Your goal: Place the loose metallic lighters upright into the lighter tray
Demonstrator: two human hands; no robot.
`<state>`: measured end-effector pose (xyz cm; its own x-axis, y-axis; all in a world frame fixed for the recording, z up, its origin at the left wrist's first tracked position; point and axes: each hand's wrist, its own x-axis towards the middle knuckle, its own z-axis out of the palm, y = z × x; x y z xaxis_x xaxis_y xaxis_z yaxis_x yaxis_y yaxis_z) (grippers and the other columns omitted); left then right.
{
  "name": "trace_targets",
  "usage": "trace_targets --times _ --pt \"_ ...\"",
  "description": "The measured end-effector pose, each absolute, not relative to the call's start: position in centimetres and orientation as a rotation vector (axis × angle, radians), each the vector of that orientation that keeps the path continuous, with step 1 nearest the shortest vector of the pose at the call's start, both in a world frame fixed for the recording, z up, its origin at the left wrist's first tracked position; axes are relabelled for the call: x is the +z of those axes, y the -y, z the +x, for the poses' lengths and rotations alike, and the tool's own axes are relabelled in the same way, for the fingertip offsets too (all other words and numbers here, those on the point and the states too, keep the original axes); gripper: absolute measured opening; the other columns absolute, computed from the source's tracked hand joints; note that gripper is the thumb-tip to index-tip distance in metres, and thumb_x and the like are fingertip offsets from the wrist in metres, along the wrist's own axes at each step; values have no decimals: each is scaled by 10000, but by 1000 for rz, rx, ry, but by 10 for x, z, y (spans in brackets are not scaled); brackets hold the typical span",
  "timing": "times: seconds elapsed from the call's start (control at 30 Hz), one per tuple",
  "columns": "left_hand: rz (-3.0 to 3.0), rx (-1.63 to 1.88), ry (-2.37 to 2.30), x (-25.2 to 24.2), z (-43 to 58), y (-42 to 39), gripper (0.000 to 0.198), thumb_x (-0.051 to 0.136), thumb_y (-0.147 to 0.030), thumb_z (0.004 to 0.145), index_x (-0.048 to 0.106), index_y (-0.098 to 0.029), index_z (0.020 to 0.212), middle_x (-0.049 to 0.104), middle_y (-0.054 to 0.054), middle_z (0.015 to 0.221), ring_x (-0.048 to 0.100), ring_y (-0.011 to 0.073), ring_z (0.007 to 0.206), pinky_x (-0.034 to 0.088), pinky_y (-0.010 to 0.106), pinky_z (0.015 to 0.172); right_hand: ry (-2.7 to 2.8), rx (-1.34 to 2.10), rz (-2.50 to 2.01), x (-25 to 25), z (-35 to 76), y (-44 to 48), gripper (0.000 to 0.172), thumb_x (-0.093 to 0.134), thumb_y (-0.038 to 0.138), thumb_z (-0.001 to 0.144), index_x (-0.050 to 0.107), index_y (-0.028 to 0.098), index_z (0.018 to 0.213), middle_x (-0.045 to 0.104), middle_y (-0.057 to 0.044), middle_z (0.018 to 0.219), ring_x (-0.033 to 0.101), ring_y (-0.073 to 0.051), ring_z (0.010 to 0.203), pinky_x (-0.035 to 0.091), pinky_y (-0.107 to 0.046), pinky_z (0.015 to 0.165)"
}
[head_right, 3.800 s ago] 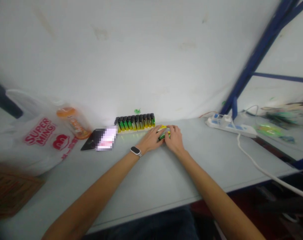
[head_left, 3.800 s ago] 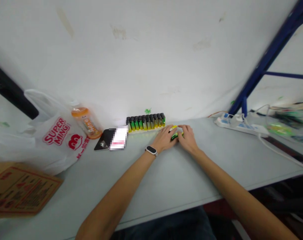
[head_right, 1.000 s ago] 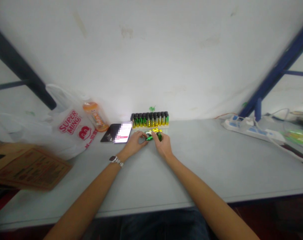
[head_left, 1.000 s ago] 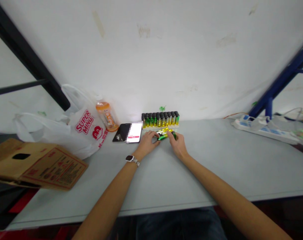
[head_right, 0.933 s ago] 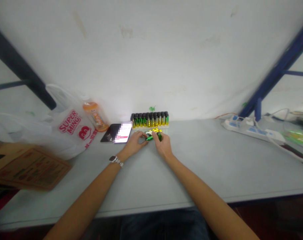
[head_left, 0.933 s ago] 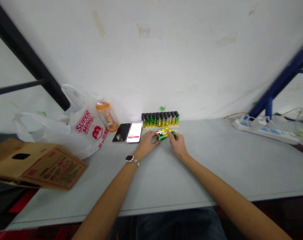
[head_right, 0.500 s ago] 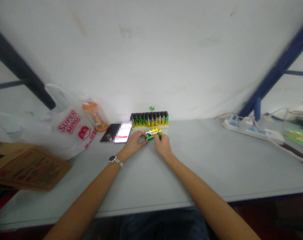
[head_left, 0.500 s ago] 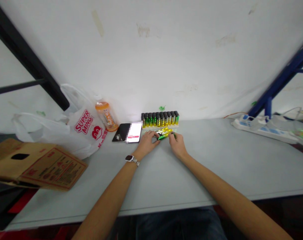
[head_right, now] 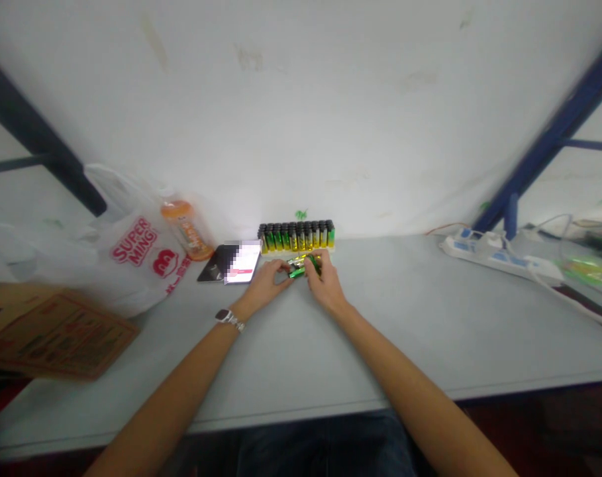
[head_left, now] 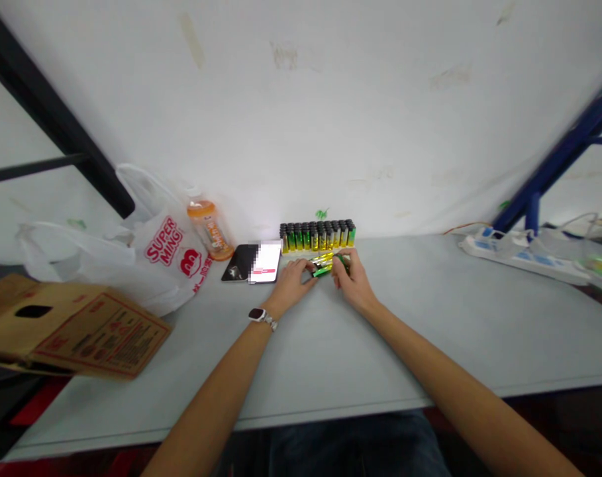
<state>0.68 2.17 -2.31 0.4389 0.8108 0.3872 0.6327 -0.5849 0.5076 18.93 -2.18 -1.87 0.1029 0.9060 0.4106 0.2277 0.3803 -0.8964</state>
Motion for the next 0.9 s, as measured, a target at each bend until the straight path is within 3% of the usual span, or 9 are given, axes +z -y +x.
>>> trace_targets --times 0.17,0.37,0.6,0.9 --pt "2455 835 -1283 -21 9 -20 202 659 -189 826 618 -201 1024 673 58 1033 604 247 982 477 400 890 1551 412 -1121 -9 217 4 283 599 451 864 633 190 969 652 -66 971 592 -187 866 466 -310 760" --pt "2483 815 -1285 -21 10 -19 153 636 -195 842 635 -215 994 662 53 1031 588 253 1003 466 400 894 1658 325 -1232 6 248 -35 286 661 398 792 702 170 960 670 -25 765 573 -161 665 459 -313 689" --pt "2463 816 -1250 -20 9 -19 168 636 -178 839 647 -222 1000 657 52 1040 583 246 1008 461 401 916 1716 331 -1195 18 251 -62 229 653 340 756 681 179 917 698 -23 790 588 -154 646 476 -306 664" --pt "2478 812 -1252 -20 9 -19 157 633 -190 850 673 -200 1001 643 70 998 581 253 986 473 410 917 1877 228 -1232 17 251 -72 195 644 302 814 721 166 930 672 -54 880 599 -168 725 488 -330 756"
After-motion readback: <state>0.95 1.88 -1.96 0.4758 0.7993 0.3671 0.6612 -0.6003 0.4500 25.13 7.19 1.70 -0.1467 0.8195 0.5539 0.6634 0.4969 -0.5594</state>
